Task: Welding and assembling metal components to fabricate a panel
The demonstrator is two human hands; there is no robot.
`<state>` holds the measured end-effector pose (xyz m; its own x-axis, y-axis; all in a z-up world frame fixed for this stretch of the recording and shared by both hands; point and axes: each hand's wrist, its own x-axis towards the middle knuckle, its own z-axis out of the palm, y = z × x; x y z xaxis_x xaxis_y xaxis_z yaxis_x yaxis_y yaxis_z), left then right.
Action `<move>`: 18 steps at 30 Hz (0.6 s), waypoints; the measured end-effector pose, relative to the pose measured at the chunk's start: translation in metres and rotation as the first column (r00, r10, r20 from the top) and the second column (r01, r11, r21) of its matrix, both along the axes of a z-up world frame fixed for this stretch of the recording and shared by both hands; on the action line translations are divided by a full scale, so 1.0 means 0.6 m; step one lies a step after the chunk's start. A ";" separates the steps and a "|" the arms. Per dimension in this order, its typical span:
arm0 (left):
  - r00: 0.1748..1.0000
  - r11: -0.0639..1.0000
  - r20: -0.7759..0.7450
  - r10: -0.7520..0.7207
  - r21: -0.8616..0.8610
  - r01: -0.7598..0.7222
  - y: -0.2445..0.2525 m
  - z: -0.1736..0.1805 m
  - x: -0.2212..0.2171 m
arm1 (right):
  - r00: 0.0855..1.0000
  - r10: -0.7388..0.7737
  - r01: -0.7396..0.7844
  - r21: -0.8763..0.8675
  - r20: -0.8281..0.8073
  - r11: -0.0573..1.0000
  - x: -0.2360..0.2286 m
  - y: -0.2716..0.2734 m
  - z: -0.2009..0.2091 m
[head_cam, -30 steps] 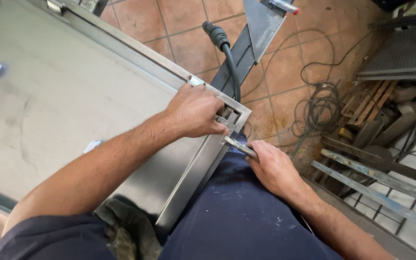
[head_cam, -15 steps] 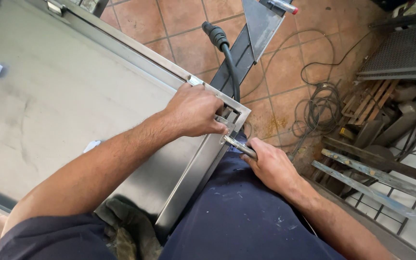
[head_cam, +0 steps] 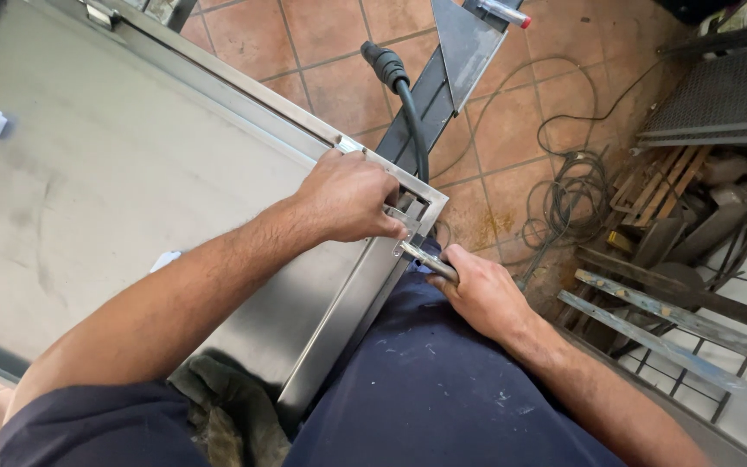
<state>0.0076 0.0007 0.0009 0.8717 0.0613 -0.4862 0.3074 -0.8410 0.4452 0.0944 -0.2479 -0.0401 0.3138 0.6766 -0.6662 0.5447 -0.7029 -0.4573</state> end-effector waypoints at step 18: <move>1.000 1.000 0.002 -0.022 0.000 0.022 0.002 -0.007 -0.003 | 0.999 -0.015 0.015 -0.003 0.040 1.000 -0.002 -0.006 -0.011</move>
